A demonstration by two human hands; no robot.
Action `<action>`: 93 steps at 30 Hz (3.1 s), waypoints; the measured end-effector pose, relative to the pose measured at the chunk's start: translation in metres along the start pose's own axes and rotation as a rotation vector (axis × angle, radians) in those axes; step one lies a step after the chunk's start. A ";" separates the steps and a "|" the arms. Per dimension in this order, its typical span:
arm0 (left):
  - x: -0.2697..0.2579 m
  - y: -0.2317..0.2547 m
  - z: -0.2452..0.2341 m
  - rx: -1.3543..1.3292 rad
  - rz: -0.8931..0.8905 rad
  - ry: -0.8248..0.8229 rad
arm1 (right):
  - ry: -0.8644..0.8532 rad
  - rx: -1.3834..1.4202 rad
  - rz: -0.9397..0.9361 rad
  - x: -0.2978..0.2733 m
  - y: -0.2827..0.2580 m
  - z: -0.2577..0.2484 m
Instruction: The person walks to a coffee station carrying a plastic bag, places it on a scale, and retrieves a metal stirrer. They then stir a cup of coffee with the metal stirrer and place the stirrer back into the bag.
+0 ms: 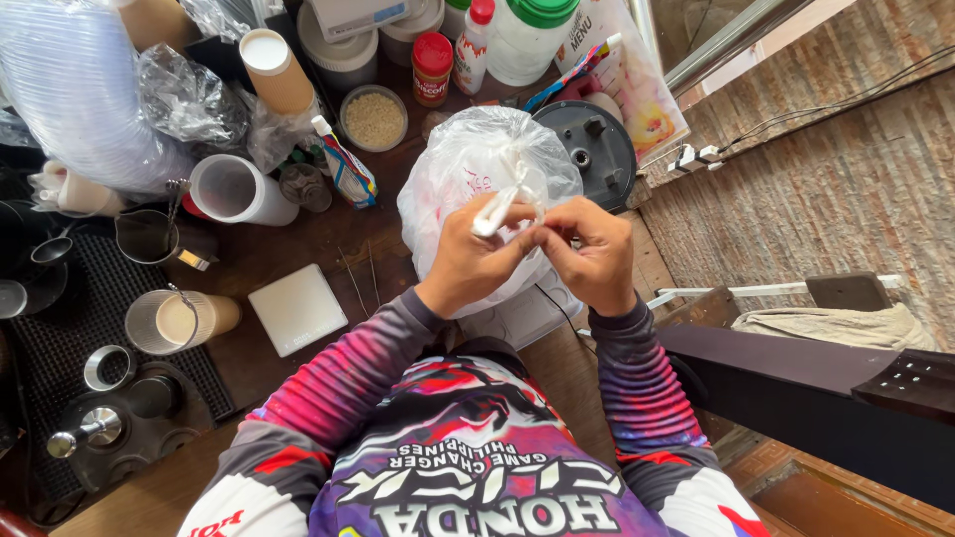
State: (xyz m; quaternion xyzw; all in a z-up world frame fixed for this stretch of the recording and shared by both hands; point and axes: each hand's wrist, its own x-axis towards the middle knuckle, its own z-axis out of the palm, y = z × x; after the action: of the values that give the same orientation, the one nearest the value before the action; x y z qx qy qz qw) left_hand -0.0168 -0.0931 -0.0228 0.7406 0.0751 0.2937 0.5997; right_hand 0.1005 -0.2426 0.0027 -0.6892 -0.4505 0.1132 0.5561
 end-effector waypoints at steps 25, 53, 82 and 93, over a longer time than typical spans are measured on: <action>0.024 0.005 -0.042 -0.258 -0.394 -0.493 | -0.349 -0.057 -0.166 0.025 -0.002 -0.032; 0.045 0.029 -0.079 0.139 0.223 -0.386 | -0.027 0.998 0.437 0.032 0.085 -0.019; 0.053 0.012 -0.040 0.840 0.316 0.121 | -0.145 0.475 0.264 0.045 0.037 -0.021; 0.064 0.016 -0.026 0.252 0.410 0.100 | -0.152 0.490 -0.022 0.060 0.033 -0.004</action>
State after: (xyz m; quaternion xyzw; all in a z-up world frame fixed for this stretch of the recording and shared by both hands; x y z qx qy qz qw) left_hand 0.0174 -0.0455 0.0171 0.7937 -0.0111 0.4340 0.4261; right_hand 0.1534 -0.1992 -0.0036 -0.5183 -0.4578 0.2644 0.6722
